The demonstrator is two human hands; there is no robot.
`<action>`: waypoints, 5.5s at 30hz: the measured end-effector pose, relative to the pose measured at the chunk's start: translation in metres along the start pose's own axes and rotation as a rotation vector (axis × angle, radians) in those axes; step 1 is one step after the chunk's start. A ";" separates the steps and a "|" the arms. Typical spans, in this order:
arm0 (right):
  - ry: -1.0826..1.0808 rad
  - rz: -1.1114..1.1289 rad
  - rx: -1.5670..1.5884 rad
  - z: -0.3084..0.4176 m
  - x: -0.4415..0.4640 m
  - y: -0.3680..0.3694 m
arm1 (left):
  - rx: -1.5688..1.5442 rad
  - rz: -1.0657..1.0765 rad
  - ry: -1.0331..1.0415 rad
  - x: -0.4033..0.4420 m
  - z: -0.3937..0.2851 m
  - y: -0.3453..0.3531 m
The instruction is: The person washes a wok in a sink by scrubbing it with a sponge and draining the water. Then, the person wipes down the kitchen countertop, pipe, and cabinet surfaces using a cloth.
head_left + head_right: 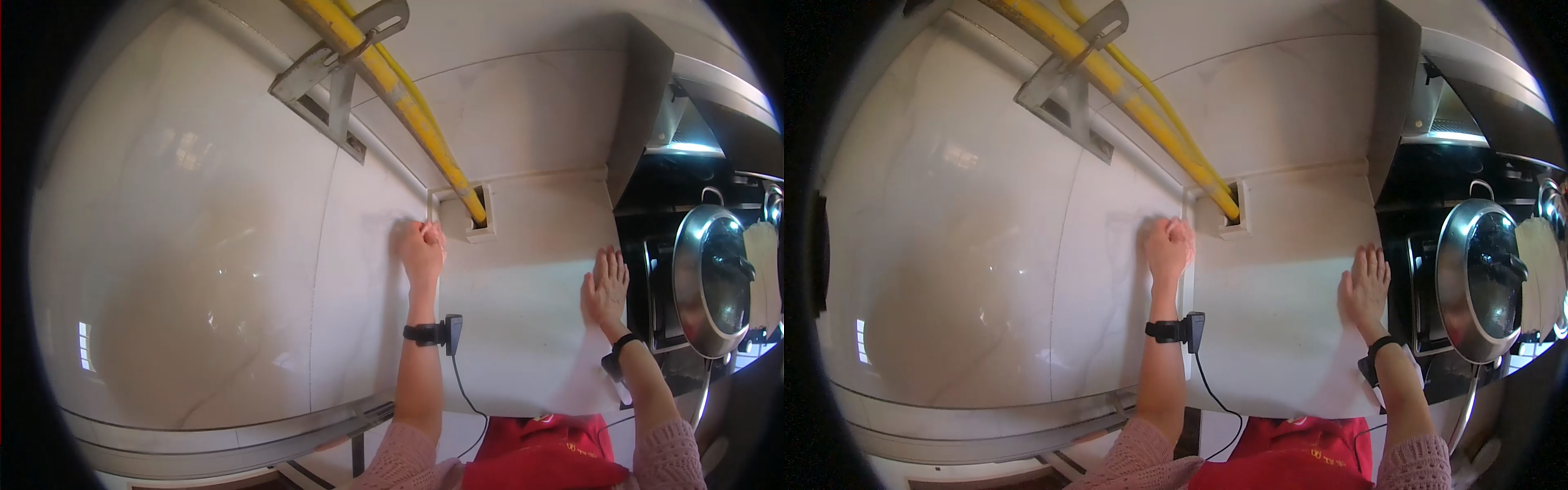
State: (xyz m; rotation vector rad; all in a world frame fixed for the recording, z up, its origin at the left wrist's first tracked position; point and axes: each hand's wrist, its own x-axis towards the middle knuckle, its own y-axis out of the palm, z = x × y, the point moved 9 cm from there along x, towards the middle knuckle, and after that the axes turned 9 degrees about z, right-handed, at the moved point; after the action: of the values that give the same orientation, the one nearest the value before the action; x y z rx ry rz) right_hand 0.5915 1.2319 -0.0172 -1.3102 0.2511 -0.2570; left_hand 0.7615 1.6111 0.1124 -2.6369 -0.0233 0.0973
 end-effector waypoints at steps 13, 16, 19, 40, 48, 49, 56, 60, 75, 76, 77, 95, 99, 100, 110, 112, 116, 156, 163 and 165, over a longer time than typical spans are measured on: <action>-0.008 0.020 0.007 0.001 0.003 0.003 | 0.211 -0.456 0.468 0.090 0.008 0.023; -0.014 -0.003 0.006 0.005 0.002 0.000 | 0.196 -0.335 0.483 0.115 0.018 0.037; -0.047 -0.025 0.022 0.005 0.002 0.000 | 0.511 -0.269 0.526 0.130 0.020 0.047; -0.058 -0.072 -0.030 0.005 0.001 0.004 | -0.260 -0.160 0.189 0.035 0.045 0.027; -0.045 -0.003 -0.121 -0.008 0.014 0.028 | -1.285 0.321 -0.290 -0.116 0.032 0.024; -0.014 0.167 -0.008 -0.006 0.023 0.031 | -1.330 0.344 -0.327 -0.128 0.037 0.022; -0.819 0.726 1.096 0.221 -0.084 -0.109 | -1.199 0.775 -0.212 -0.189 0.004 0.009; -0.806 0.922 1.315 0.267 -0.130 -0.110 | -0.897 0.706 -0.303 -0.209 0.005 -0.007; -0.582 0.531 1.073 0.240 -0.125 -0.110 | 0.179 0.439 0.239 -0.237 -0.023 -0.047; -0.625 0.424 1.018 0.238 -0.123 -0.116 | 0.213 0.311 0.376 -0.239 -0.040 -0.052; -0.664 0.318 0.963 0.237 -0.122 -0.124 | 0.246 0.181 0.511 -0.243 -0.056 -0.056; -0.561 1.123 1.904 0.225 -0.175 -0.026 | 0.423 0.700 0.235 -0.255 -0.081 0.050; -0.246 0.932 2.479 0.233 -0.158 -0.006 | 0.595 0.447 0.728 -0.278 -0.098 0.058; 0.014 0.844 2.638 0.234 -0.155 0.003 | 0.666 0.541 0.593 -0.284 -0.102 0.056; -0.480 1.237 2.196 0.286 -0.180 -0.049 | 0.520 0.254 0.496 -0.302 -0.163 -0.073; -0.500 1.449 2.269 0.290 -0.181 -0.053 | 0.953 -0.220 0.750 -0.323 -0.208 -0.126; -0.246 1.468 2.850 0.315 -0.158 -0.013 | 1.401 -0.834 0.841 -0.340 -0.242 -0.205; -1.393 0.612 1.064 0.488 -0.160 -0.143 | 0.964 -1.246 0.653 -0.305 -0.247 -0.250; -0.915 -0.240 1.438 0.478 0.010 -0.184 | 1.247 -1.143 0.692 -0.300 -0.257 -0.238; -0.805 -0.226 1.514 0.473 0.004 -0.182 | 1.004 -1.180 0.650 -0.302 -0.253 -0.246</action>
State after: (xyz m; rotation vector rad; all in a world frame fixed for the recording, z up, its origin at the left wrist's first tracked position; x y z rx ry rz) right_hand 0.7410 1.6207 0.2723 0.1457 -0.6940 -0.0349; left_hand 0.4788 1.6947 0.4713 -1.2454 -0.9763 -0.8772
